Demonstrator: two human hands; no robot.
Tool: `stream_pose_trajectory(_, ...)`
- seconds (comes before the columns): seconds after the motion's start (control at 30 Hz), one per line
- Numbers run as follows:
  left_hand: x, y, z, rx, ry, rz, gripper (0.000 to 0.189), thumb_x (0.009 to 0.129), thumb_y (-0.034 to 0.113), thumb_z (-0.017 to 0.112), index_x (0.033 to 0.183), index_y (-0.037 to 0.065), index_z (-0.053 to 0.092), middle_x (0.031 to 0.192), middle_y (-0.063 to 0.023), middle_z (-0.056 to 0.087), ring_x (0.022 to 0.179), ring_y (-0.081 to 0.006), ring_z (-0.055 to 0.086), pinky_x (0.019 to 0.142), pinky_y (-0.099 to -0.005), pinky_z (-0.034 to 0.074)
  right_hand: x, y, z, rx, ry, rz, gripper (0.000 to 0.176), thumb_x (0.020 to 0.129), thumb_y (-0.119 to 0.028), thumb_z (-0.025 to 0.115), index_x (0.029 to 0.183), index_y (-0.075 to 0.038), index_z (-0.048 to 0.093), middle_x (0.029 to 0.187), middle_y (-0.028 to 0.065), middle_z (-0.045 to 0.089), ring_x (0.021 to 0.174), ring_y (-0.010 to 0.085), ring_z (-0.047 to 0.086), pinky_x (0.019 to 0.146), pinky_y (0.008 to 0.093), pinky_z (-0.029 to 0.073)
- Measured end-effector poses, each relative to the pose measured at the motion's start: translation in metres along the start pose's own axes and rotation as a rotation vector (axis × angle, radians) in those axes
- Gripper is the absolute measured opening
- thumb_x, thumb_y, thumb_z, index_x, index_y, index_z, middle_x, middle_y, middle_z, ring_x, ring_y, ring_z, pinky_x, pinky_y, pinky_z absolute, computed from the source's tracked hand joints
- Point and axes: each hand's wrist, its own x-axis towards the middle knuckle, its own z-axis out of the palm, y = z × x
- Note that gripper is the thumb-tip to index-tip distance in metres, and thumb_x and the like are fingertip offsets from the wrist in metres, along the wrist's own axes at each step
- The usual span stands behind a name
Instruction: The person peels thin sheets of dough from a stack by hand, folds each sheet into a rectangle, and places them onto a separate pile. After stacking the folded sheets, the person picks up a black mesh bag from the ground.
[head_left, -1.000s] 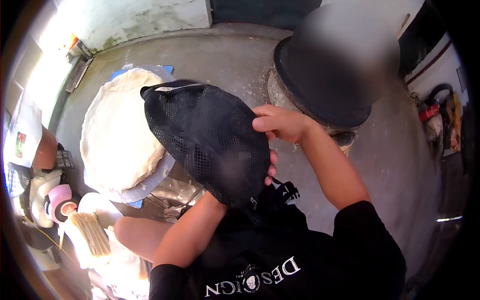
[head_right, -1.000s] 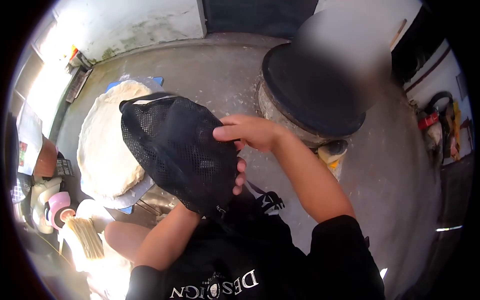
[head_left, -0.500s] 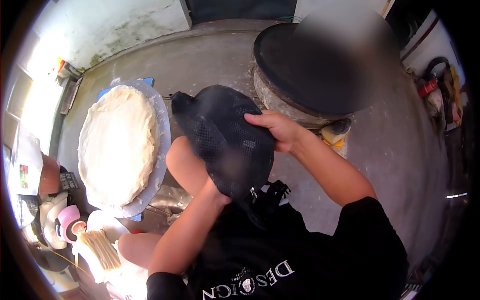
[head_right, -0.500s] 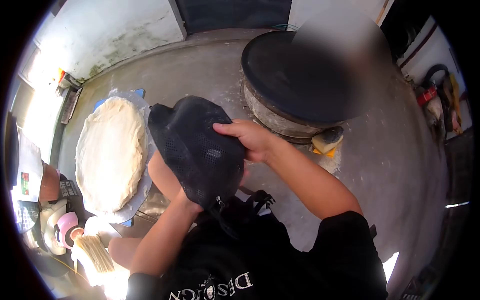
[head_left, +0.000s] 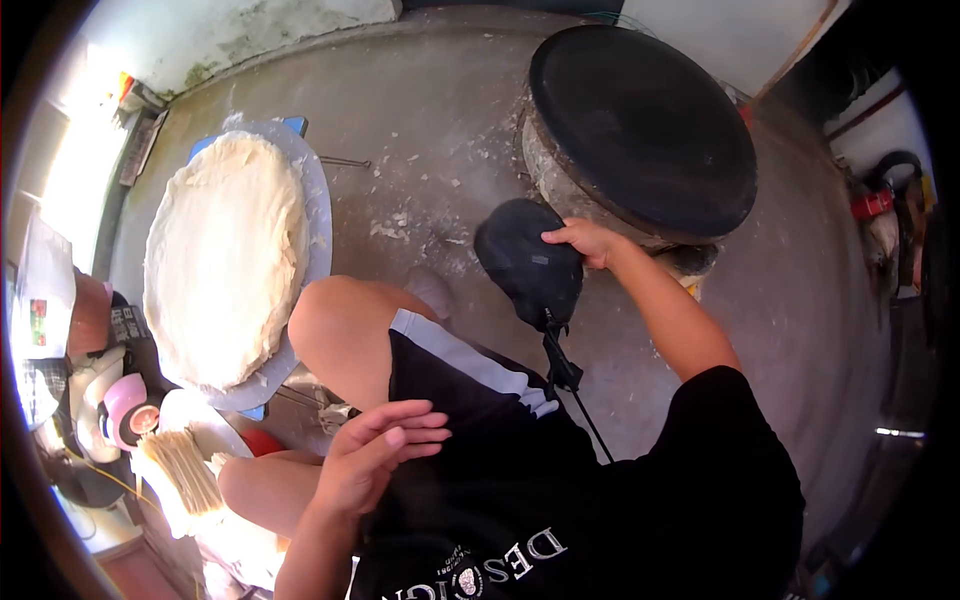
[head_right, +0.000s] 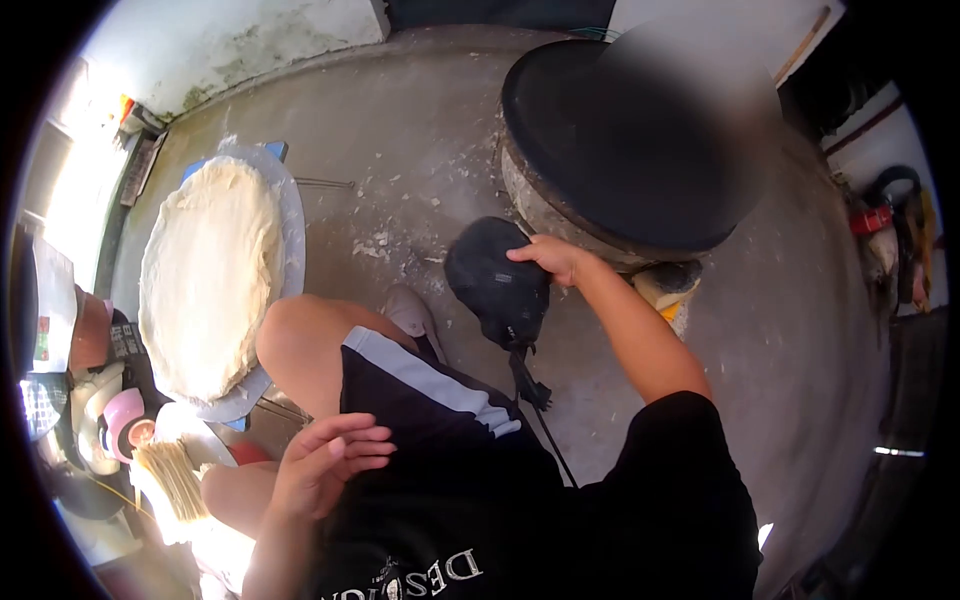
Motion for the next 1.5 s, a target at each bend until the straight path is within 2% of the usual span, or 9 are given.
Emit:
stream_pose_trajectory(0.1,-0.015,-0.002,-0.014,-0.073,0.072,0.065,0.046,0.099,0.019,0.058,0.136,-0.007,0.051,0.127,-0.0259,0.062,0.116,-0.0362,0.064,0.101,-0.0465,0.052,0.027,0.029,-0.016,-0.078,0.059,0.159,0.041,0.092,-0.019,0.07,0.126,0.002,0.061,0.118,0.0121,0.069,0.104,0.0217,0.068,0.096,0.0381,0.053)
stream_pose_trajectory(0.27,-0.035,-0.01,-0.033,-0.175,0.231,0.152,0.047,0.096,0.019,0.064,0.133,-0.008,0.053,0.124,-0.0262,0.064,0.113,-0.0346,0.066,0.097,-0.044,0.055,0.057,0.079,-0.03,-0.065,-0.042,0.213,0.04,0.09,-0.014,0.071,0.126,-0.002,0.06,0.119,0.011,0.069,0.107,0.0233,0.067,0.097,0.0419,0.052)
stream_pose_trajectory(0.53,-0.042,-0.016,-0.05,-0.194,0.36,0.132,0.047,0.096,0.021,0.066,0.132,-0.006,0.053,0.122,-0.022,0.066,0.11,-0.0319,0.068,0.095,-0.0411,0.056,0.068,0.137,-0.046,-0.124,0.102,0.397,0.046,0.09,-0.015,0.071,0.132,-0.001,0.056,0.123,0.0127,0.067,0.111,0.0234,0.065,0.098,0.0422,0.05)
stream_pose_trajectory(0.67,-0.037,-0.015,-0.053,-0.186,0.377,0.139,0.047,0.095,0.021,0.067,0.132,-0.006,0.053,0.121,-0.0217,0.066,0.109,-0.0312,0.068,0.094,-0.04,0.056,0.058,0.161,-0.058,-0.085,0.012,0.346,0.047,0.092,-0.015,0.068,0.134,0.001,0.055,0.126,0.0122,0.066,0.112,0.0234,0.064,0.098,0.0405,0.049)
stream_pose_trajectory(0.73,-0.036,-0.017,-0.054,-0.187,0.383,0.133,0.047,0.095,0.021,0.067,0.132,-0.006,0.053,0.121,-0.0216,0.066,0.109,-0.0311,0.068,0.094,-0.0397,0.056,0.051,0.17,-0.059,-0.161,0.197,0.355,0.045,0.094,-0.014,0.066,0.135,0.002,0.056,0.126,0.0105,0.067,0.111,0.0223,0.064,0.099,0.0366,0.047)
stream_pose_trajectory(0.97,-0.034,-0.022,-0.058,-0.188,0.374,0.134,0.047,0.095,0.02,0.068,0.131,-0.006,0.053,0.12,-0.0214,0.067,0.108,-0.0302,0.068,0.093,-0.0386,0.057,0.007,0.216,-0.074,-0.269,0.24,0.307,0.036,0.095,-0.01,0.065,0.128,0.003,0.062,0.116,0.0089,0.071,0.103,0.0186,0.064,0.096,0.0319,0.047)
stream_pose_trajectory(1.2,-0.029,-0.029,-0.063,-0.119,0.381,0.086,0.051,0.094,0.028,0.07,0.131,-0.002,0.053,0.117,-0.0152,0.068,0.105,-0.0275,0.068,0.09,-0.0375,0.057,-0.074,0.291,-0.086,-0.095,0.265,0.392,0.034,0.095,-0.01,0.064,0.127,0.002,0.063,0.115,0.0083,0.071,0.104,0.0185,0.064,0.098,0.031,0.045)
stream_pose_trajectory(1.43,-0.024,-0.025,-0.07,-0.073,0.34,0.07,0.05,0.095,0.028,0.069,0.132,-0.002,0.053,0.117,-0.0149,0.068,0.105,-0.0265,0.069,0.09,-0.038,0.057,-0.108,0.327,-0.077,0.118,0.358,0.385,0.032,0.095,-0.008,0.064,0.125,0.002,0.063,0.113,0.0091,0.071,0.104,0.0206,0.065,0.098,0.0319,0.045)
stream_pose_trajectory(1.5,-0.024,-0.022,-0.07,-0.113,0.324,0.083,0.049,0.095,0.022,0.068,0.132,-0.006,0.053,0.119,-0.0191,0.067,0.107,-0.0287,0.068,0.092,-0.0377,0.057,-0.111,0.328,-0.073,0.108,0.371,0.382,0.03,0.094,-0.009,0.064,0.122,0.003,0.065,0.111,0.0091,0.071,0.103,0.0202,0.065,0.097,0.0324,0.046)
